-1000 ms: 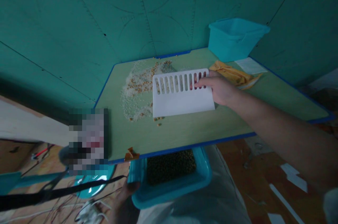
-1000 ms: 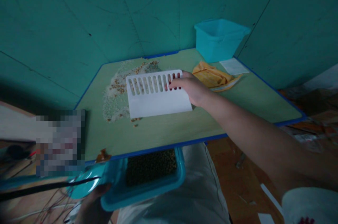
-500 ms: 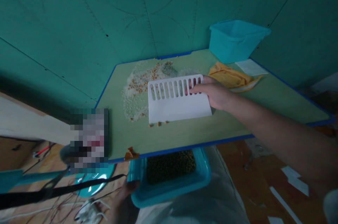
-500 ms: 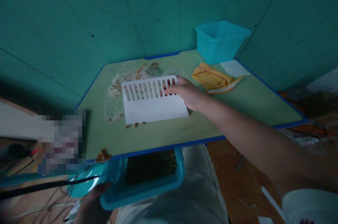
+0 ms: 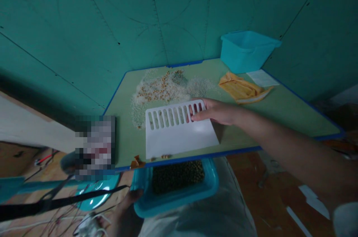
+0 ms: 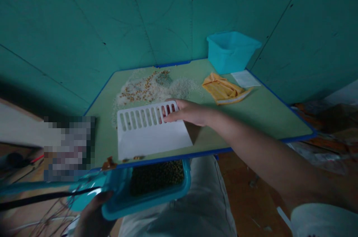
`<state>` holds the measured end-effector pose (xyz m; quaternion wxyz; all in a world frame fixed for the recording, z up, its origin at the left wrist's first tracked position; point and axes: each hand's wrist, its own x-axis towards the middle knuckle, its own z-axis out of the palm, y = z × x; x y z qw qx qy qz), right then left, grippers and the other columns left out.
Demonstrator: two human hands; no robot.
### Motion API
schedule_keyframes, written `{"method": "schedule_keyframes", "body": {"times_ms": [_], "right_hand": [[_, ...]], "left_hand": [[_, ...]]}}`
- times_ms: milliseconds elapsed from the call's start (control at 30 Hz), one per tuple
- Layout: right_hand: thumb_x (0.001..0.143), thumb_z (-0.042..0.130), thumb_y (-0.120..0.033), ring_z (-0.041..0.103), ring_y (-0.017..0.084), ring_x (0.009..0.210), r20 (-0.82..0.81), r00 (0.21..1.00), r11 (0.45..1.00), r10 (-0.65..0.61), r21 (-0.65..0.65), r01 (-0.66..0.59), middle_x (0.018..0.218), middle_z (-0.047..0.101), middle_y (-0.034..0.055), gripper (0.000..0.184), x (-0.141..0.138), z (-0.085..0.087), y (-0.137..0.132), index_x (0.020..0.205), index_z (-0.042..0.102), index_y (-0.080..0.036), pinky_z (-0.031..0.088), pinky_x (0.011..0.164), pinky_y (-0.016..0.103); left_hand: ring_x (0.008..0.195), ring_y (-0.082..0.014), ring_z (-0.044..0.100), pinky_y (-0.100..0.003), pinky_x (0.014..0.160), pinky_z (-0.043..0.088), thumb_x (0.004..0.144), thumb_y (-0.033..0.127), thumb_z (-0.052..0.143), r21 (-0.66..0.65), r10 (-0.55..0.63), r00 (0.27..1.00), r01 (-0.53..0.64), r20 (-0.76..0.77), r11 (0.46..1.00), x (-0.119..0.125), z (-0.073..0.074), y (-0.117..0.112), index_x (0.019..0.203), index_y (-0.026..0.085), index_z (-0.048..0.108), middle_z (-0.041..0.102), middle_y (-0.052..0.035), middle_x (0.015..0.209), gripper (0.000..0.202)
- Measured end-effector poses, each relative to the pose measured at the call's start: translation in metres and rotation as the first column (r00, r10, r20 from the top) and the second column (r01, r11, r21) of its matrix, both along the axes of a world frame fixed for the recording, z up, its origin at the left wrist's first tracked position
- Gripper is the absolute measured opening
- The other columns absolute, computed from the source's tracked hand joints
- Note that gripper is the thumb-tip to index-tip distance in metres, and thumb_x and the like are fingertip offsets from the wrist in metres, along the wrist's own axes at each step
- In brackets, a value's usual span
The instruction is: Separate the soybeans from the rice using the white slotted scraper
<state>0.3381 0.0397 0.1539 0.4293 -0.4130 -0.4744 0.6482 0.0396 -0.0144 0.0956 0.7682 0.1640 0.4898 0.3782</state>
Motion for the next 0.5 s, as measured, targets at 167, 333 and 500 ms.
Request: {"method": "schedule_keyframes", "body": {"times_ms": [167, 333, 500], "right_hand": [[0.061, 0.072, -0.015, 0.057, 0.008, 0.066, 0.049, 0.996, 0.997, 0.075, 0.017, -0.076, 0.074, 0.063, -0.0042, 0.027, 0.001, 0.002, -0.003, 0.083, 0.057, -0.016, 0.043, 0.062, 0.02], [0.06, 0.073, -0.018, 0.056, 0.007, 0.065, 0.059, 0.995, 0.994, 0.085, 0.066, -0.089, 0.072, 0.063, -0.0059, 0.027, 0.002, 0.004, -0.007, 0.082, 0.058, -0.017, 0.042, 0.061, 0.019], [0.06, 0.074, -0.019, 0.057, 0.008, 0.066, 0.073, 0.992, 0.991, 0.104, 0.081, -0.11, 0.073, 0.065, -0.0053, 0.026, 0.003, 0.008, -0.012, 0.082, 0.06, -0.017, 0.042, 0.063, 0.02]], "left_hand": [[0.097, -0.0376, 0.065, -0.048, 0.088, 0.05, 0.056, 0.017, 0.068, 0.018, 0.09, 0.996, -0.09, 0.005, 0.996, -0.003, 0.002, -0.005, 0.085, 0.025, 0.077, 0.079, -0.0022, 0.076, 0.031], [0.091, -0.0358, 0.067, -0.045, 0.085, 0.052, 0.057, 0.012, 0.068, 0.021, 0.111, 0.993, -0.112, 0.026, 0.994, -0.007, -0.001, -0.008, 0.081, 0.023, 0.077, 0.079, -0.0036, 0.076, 0.027], [0.093, -0.0348, 0.067, -0.045, 0.086, 0.051, 0.061, 0.013, 0.066, 0.057, 0.091, 0.988, -0.099, 0.123, 0.993, -0.004, -0.004, -0.012, 0.09, 0.023, 0.075, 0.079, -0.0045, 0.082, 0.031]]}}
